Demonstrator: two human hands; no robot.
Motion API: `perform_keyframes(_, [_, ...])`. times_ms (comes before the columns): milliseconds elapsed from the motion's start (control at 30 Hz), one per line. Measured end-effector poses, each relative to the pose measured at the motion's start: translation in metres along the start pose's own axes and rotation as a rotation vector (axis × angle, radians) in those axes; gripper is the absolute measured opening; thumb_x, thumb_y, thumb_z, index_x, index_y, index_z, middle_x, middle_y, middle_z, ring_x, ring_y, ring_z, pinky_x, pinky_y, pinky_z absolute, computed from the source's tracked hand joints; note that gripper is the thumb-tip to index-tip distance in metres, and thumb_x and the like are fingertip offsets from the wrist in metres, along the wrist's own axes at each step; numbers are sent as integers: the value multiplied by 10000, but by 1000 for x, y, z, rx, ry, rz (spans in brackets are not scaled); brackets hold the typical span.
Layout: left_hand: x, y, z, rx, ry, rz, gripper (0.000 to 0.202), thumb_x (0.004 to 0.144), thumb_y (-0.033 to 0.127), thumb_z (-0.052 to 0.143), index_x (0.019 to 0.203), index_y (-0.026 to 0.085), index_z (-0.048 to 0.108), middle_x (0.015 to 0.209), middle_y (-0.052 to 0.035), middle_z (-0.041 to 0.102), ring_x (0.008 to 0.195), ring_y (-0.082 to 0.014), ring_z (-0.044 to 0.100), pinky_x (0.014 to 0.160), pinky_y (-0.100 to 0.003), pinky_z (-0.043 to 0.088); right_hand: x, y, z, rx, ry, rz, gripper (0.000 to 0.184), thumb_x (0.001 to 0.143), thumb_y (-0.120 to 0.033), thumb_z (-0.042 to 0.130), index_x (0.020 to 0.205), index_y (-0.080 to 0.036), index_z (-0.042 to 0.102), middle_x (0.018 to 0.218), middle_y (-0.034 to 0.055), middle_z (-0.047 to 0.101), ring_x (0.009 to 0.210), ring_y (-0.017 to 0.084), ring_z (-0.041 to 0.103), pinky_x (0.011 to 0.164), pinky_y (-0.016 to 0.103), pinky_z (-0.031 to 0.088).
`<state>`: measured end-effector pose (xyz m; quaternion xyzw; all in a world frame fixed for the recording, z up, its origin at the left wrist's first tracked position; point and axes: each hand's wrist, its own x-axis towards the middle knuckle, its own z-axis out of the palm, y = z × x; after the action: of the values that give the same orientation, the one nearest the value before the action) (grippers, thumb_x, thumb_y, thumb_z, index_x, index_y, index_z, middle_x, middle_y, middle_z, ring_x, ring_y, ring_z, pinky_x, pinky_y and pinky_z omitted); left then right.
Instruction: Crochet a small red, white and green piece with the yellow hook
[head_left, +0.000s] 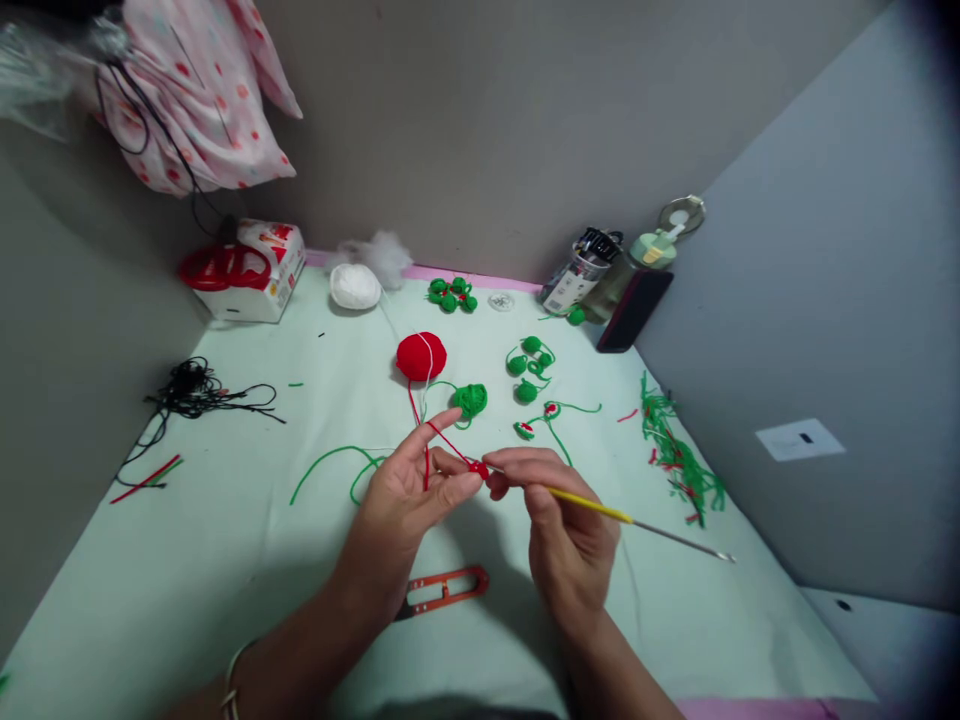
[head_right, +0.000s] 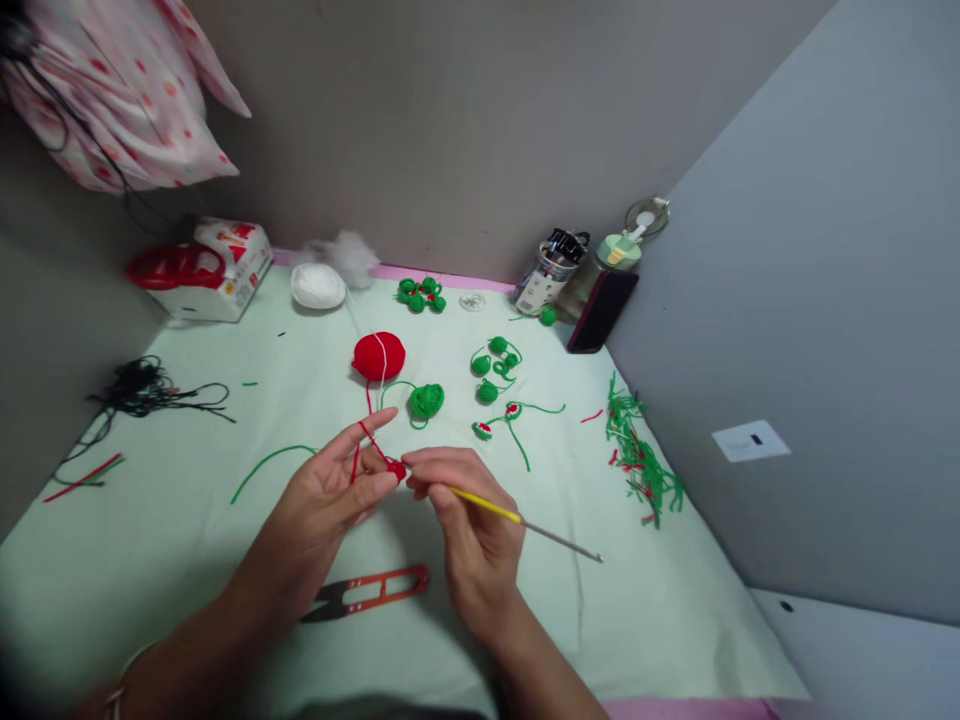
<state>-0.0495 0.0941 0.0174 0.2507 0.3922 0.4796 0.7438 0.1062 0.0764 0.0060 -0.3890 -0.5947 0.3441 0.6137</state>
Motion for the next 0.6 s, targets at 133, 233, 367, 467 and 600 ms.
perform_keyframes(133, [1, 1, -2, 33, 49, 21, 719, 831, 279, 873, 1477, 208, 564, 756, 63, 625, 656, -103, 442, 601, -265, 310, 2, 0, -1, 84, 54, 31, 236, 1065, -202, 559, 1104, -286, 777, 1049, 36, 767, 830, 160, 677, 705, 326, 572])
perform_keyframes(233, [0, 1, 0, 26, 39, 9, 705, 819, 280, 879, 1457, 211, 585, 748, 65, 618, 655, -105, 453, 613, -266, 321, 2, 0, 0, 76, 58, 25, 237, 1064, -206, 563, 1109, -289, 780, 1034, 36, 771, 823, 159, 680, 708, 325, 578])
perform_keyframes(367, [-2, 0, 2, -8, -11, -15, 676, 795, 264, 890, 1417, 215, 629, 753, 49, 636, 704, -121, 529, 679, -272, 375, 0, 0, 2, 1, 41, 4, 210, 1047, -228, 597, 1080, -281, 797, 1034, 54, 789, 924, 187, 699, 722, 317, 580])
perform_keyframes(467, [0, 1, 2, -13, -43, -48, 703, 780, 252, 896, 1427, 210, 624, 745, 46, 632, 663, -109, 497, 646, -262, 362, 4, 1, 2, 88, 44, 98, 173, 1039, -287, 621, 1045, -272, 793, 1021, 60, 805, 874, 183, 711, 709, 310, 580])
perform_keyframes(600, [7, 10, -6, 44, -55, -31, 640, 774, 285, 896, 1369, 210, 673, 693, 67, 565, 544, -79, 346, 534, -259, 255, 16, -3, -3, 345, 113, 307, 211, 982, -444, 691, 905, -250, 716, 853, 29, 795, 588, 126, 633, 576, 267, 539])
